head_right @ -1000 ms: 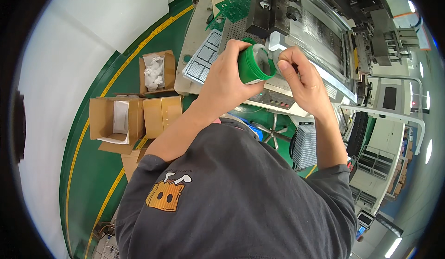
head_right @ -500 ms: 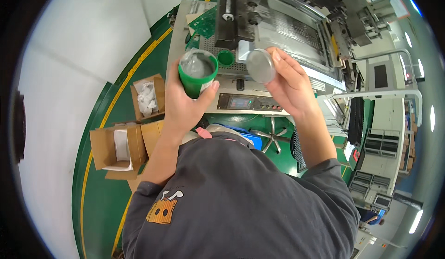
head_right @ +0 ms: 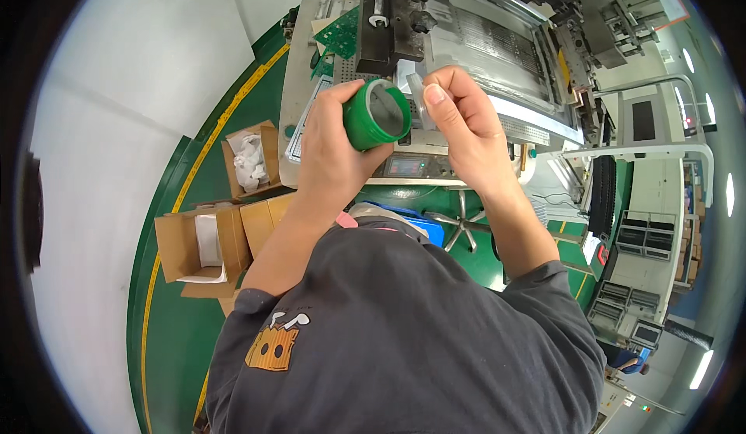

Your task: Operating surface-mount technology machinery and handling PCB components in a manufacturing environment.

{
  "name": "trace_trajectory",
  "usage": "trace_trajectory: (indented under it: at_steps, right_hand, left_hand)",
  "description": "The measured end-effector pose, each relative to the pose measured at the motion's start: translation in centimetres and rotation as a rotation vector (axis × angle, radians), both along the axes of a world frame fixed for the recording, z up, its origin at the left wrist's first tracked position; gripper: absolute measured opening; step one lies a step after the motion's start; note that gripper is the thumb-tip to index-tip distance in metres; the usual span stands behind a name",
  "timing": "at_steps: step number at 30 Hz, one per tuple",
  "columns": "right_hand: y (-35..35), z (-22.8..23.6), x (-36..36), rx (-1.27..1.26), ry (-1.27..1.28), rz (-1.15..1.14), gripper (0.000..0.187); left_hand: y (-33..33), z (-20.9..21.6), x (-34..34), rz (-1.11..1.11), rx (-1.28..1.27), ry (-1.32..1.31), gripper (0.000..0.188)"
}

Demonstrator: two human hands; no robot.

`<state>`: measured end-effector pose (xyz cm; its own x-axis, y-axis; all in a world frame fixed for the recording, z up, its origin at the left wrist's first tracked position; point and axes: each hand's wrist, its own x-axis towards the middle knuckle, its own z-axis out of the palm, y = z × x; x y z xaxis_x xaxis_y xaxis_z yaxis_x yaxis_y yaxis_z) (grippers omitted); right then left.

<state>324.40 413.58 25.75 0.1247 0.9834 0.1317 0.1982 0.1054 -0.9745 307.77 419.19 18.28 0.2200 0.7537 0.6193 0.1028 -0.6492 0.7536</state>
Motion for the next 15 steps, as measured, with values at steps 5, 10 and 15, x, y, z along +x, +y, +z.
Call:
trace_trajectory:
  at_steps: [5,10,15]
  right_hand:
    - [0.32,-0.66,-0.15,0.019,0.043,-0.015,0.018]
    - [0.42,-0.90,0.07,0.016,0.053,-0.023,0.018]
    - [0.52,-0.93,0.33,0.017,-0.003,0.019,0.018]
  left_hand:
    - [-0.03,-0.18,0.32,-0.027,0.014,0.020,0.071]
    - [0.23,-0.56,0.70,-0.034,0.023,0.032,0.073]
    - [0.42,-0.71,0.71,-0.037,0.010,0.050,0.074]
